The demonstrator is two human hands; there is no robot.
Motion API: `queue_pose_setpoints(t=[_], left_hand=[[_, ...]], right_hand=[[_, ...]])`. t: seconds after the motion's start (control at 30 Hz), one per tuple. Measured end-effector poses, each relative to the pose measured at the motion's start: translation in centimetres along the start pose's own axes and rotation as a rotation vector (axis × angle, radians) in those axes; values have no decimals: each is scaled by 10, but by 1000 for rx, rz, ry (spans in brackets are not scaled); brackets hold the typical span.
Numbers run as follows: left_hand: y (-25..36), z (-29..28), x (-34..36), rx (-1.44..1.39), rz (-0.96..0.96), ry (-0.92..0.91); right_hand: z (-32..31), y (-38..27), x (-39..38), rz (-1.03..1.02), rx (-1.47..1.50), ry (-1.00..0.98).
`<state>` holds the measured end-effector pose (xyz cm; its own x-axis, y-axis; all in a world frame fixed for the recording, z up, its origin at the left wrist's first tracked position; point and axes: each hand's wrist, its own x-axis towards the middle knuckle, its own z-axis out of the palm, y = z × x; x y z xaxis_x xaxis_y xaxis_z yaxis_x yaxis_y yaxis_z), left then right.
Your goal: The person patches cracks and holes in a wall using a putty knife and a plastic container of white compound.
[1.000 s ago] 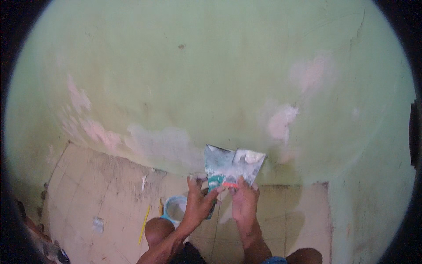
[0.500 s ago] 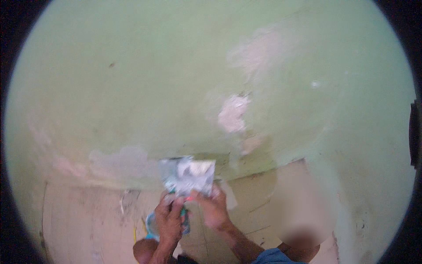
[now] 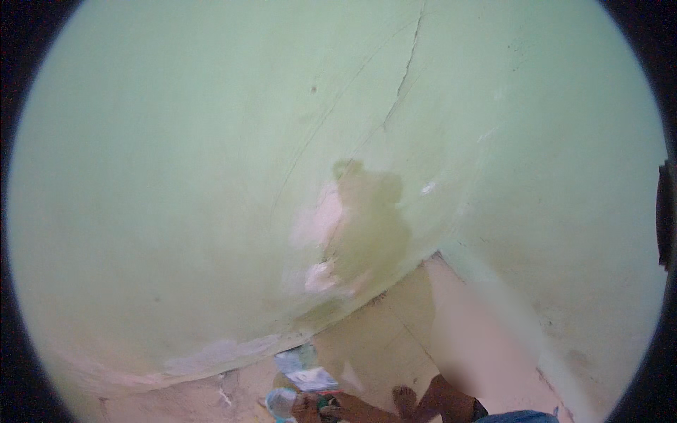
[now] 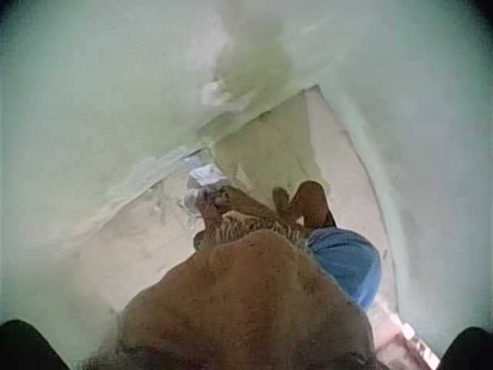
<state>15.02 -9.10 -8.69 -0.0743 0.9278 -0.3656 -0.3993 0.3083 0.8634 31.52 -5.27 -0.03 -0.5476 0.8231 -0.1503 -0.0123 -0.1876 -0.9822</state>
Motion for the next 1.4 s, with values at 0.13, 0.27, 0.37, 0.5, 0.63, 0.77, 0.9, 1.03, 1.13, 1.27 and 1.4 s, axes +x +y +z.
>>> queue_pose_setpoints(t=[0.13,0.27,0.37,0.5,0.63,0.77,0.9,1.03,1.13,1.27,1.4], left_hand=[[133,118,-86,9,-265,95],[230,161,-115,954,377,-233],[286,183,-147,535,46,29],[359,160,-177,269,175,145],[408,130,-205,362,262,215],[435,116,-240,402,211,283],[430,112,-250,386,150,373],[435,122,-253,525,177,439],[435,114,-270,404,155,459],[431,113,-270,474,225,429],[433,114,-266,411,187,416]], right_hand=[[9,-42,-62,76,-200,54],[38,-149,-104,250,121,321],[22,-226,-101,424,-202,562],[-35,-333,-60,-140,-634,1119],[-86,-389,5,-268,-152,1220],[-106,-381,49,-325,-190,1272],[-136,-375,74,-175,-270,1339],[-160,-372,81,-134,-303,1224],[-139,-396,58,-117,258,1293],[-159,-402,59,-284,315,1410],[-195,-349,56,-296,193,1362]])
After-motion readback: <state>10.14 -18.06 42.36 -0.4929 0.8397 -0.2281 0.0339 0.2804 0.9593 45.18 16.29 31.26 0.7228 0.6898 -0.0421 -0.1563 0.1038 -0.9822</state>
